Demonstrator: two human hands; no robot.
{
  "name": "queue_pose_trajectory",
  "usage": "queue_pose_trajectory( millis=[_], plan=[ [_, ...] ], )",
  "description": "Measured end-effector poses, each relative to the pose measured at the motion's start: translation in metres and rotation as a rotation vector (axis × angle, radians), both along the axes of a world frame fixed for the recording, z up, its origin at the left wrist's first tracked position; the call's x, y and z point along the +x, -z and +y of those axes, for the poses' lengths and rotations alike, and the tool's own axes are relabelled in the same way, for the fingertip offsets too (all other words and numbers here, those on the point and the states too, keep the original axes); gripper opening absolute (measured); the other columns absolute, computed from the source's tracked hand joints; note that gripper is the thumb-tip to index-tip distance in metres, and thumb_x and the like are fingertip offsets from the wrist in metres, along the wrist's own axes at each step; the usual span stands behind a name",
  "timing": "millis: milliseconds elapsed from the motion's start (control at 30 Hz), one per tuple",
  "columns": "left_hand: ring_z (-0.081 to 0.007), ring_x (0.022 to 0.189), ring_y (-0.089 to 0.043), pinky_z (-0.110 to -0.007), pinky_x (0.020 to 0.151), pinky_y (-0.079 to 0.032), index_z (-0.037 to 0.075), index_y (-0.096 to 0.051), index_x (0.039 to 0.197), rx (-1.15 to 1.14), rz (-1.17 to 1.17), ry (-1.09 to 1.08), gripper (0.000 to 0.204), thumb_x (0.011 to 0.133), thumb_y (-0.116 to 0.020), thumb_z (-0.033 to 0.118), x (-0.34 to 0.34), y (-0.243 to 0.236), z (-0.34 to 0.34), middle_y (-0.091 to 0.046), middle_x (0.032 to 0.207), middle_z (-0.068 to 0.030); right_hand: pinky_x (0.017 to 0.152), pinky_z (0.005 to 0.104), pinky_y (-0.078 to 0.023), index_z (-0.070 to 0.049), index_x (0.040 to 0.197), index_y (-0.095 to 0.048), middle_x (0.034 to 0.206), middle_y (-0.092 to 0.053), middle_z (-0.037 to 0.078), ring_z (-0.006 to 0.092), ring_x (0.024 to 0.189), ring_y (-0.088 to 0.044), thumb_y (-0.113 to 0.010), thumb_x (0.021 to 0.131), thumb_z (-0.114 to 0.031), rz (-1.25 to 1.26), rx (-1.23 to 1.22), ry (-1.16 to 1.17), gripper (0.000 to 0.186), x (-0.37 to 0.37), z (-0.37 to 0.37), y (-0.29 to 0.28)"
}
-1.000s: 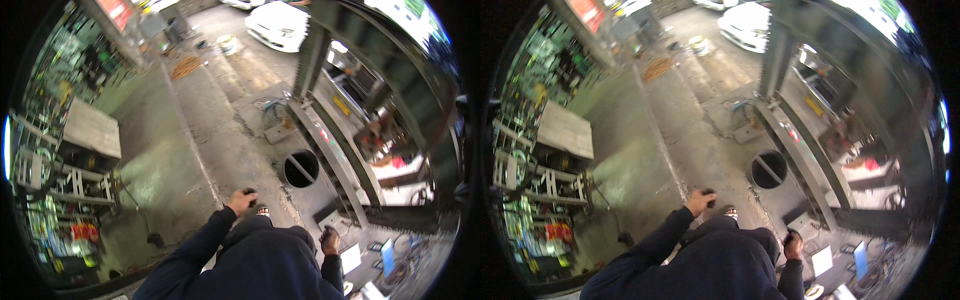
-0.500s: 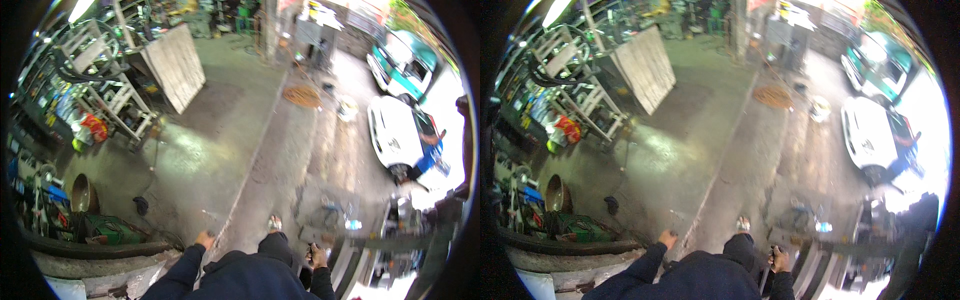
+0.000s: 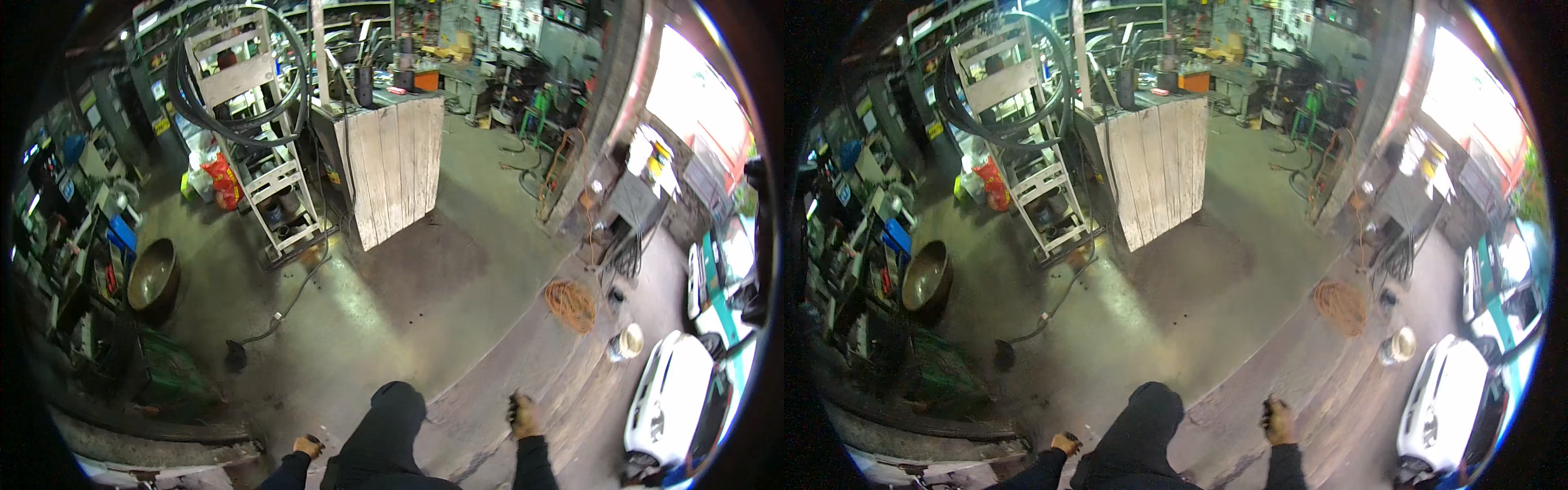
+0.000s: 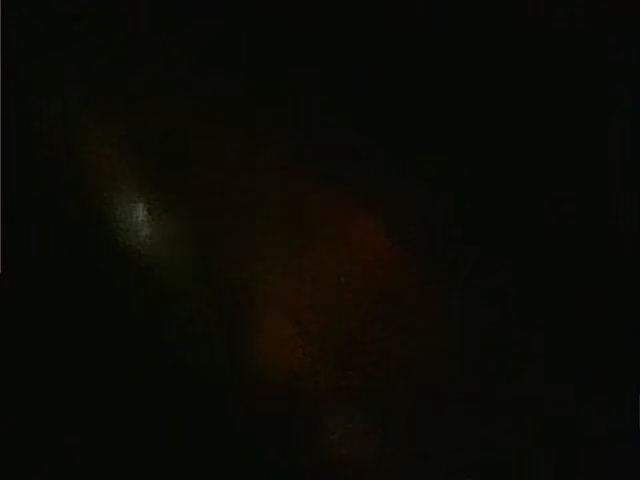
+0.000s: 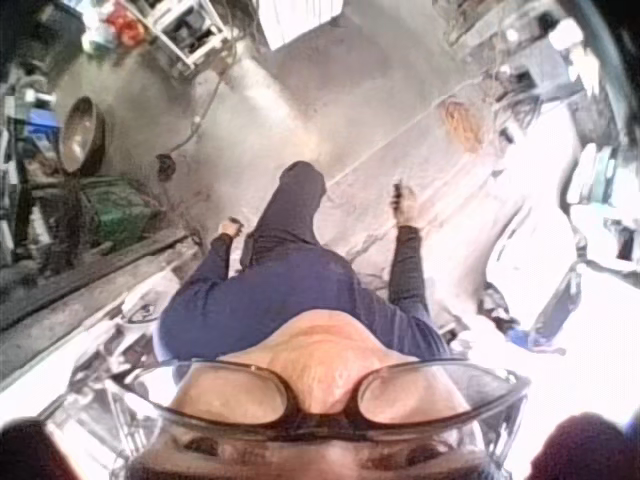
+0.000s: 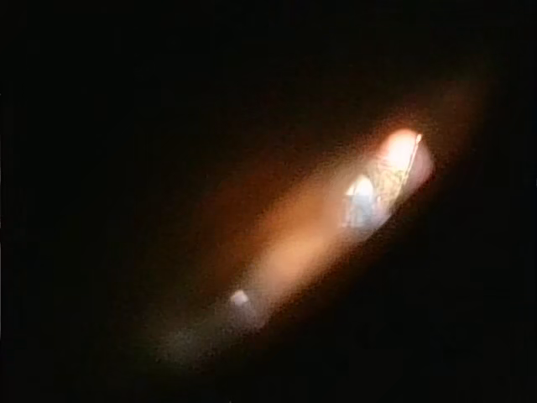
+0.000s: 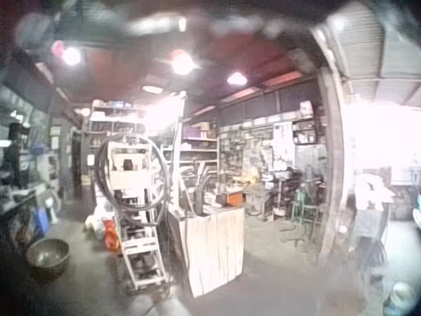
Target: The person uses pliers to manipulate small metal components on a workbench, then moves to a grinding machine to grind a small part. They return to the workbench and continue using pliers to adjust and assemble the components.
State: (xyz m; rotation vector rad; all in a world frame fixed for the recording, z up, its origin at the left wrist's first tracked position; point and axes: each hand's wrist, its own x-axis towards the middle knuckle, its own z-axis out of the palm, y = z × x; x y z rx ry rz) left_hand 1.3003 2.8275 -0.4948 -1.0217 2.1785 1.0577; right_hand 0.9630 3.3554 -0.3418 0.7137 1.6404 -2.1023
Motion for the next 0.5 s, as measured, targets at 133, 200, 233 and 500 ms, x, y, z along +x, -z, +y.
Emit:
queue_pose_trajectory(
  millis=[133, 200, 233, 500],
  plan=[
    [-0.0400, 0.093, -0.074, -0.049, 0.086, -0.058, 0.004, -0.078, 0.093, -0.077, -0.082, 0.075, 0.042, 0.080, -0.071, 0.043, -0.170, -0.059, -0.008, -0.076, 0.096, -0.0237, 0.051, 0.0324, -0.041, -0.011, 0.092, -0.064, 0.071, -0.054, 0.002, 0.0160, 0.057, -0.048, -0.065, 0.101, -0.022, -0.292, -0.201, -0.017, 0.015, -0.057, -0.061, -0.030],
    [-0.0382, 0.087, -0.073, -0.049, 0.080, -0.056, 0.002, -0.075, 0.085, -0.176, 0.069, 0.072, 0.036, 0.079, -0.070, 0.037, -0.259, -0.103, -0.014, -0.075, 0.088, -0.0222, 0.056, 0.0336, -0.043, -0.009, 0.098, -0.066, 0.075, -0.057, 0.003, 0.0174, 0.061, -0.051, -0.064, 0.102, -0.017, -0.365, -0.322, -0.137, 0.009, -0.089, -0.084, -0.061],
    [-0.0343, 0.077, -0.074, -0.048, 0.073, -0.055, 0.001, -0.073, 0.080, -0.203, 0.191, 0.088, 0.032, 0.078, -0.070, 0.032, -0.315, -0.142, -0.012, -0.074, 0.079, -0.0198, 0.057, 0.0339, -0.045, -0.007, 0.101, -0.066, 0.077, -0.058, 0.004, 0.0177, 0.063, -0.052, -0.064, 0.102, -0.016, -0.356, -0.277, -0.173, 0.009, -0.108, -0.097, -0.085],
    [-0.0190, 0.074, -0.069, -0.033, 0.070, -0.056, -0.002, -0.071, 0.093, 0.651, 0.529, -0.149, 0.012, 0.084, -0.072, 0.006, -0.640, -0.316, 0.042, -0.072, 0.082, -0.0092, 0.061, 0.0339, -0.052, 0.004, 0.119, -0.067, 0.083, -0.064, 0.007, 0.0201, 0.065, -0.060, -0.061, 0.106, -0.013, -0.170, -0.114, -0.353, 0.022, -0.333, -0.139, -0.198]
  ],
)
